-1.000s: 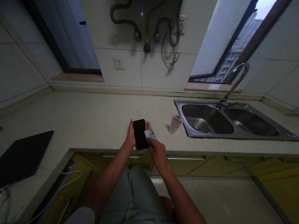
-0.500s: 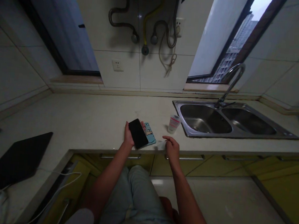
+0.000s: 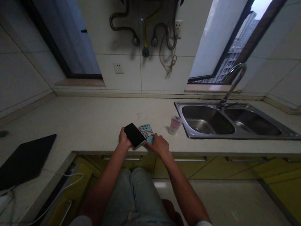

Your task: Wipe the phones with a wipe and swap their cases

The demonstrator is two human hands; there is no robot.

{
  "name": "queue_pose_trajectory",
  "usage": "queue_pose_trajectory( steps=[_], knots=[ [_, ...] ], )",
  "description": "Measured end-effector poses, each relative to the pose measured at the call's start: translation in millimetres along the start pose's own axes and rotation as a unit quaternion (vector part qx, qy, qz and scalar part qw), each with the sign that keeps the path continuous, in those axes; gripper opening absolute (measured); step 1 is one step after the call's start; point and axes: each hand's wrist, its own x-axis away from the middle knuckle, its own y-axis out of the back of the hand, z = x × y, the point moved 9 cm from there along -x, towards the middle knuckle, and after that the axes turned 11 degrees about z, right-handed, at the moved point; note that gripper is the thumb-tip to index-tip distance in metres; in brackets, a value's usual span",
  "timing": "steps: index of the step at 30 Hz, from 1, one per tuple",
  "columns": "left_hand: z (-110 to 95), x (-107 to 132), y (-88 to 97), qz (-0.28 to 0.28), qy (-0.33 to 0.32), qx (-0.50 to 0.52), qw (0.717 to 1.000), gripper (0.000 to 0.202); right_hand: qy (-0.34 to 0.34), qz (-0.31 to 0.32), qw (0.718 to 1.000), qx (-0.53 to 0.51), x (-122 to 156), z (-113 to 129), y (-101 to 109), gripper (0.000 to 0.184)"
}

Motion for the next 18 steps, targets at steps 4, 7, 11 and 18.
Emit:
queue_pose_trajectory(
  steps=[4, 7, 11, 18],
  knots=[
    [-17, 3, 8.5, -0.015, -0.025, -0.003, 1.000, 0.035, -0.012, -0.005, 0.998, 0.058, -4, 14, -5, 0.084],
    [-24, 4, 18.3, -0.042, -0.029, -0.002, 0.999, 0.026, -0.002, -0.015, 0.997, 0.072, -4, 22, -4, 0.073],
    [-22, 4, 23.6, -0.045, -0.005, 0.001, 0.999, 0.028, 0.027, -0.002, 0.997, 0.075, -7, 28, 2, 0.048],
    [-9, 0, 18.7, -0.047, 0.019, 0.007, 0.999, 0.029, 0.093, -0.068, 0.975, -0.192, -10, -1, 26, 0.034]
  ],
)
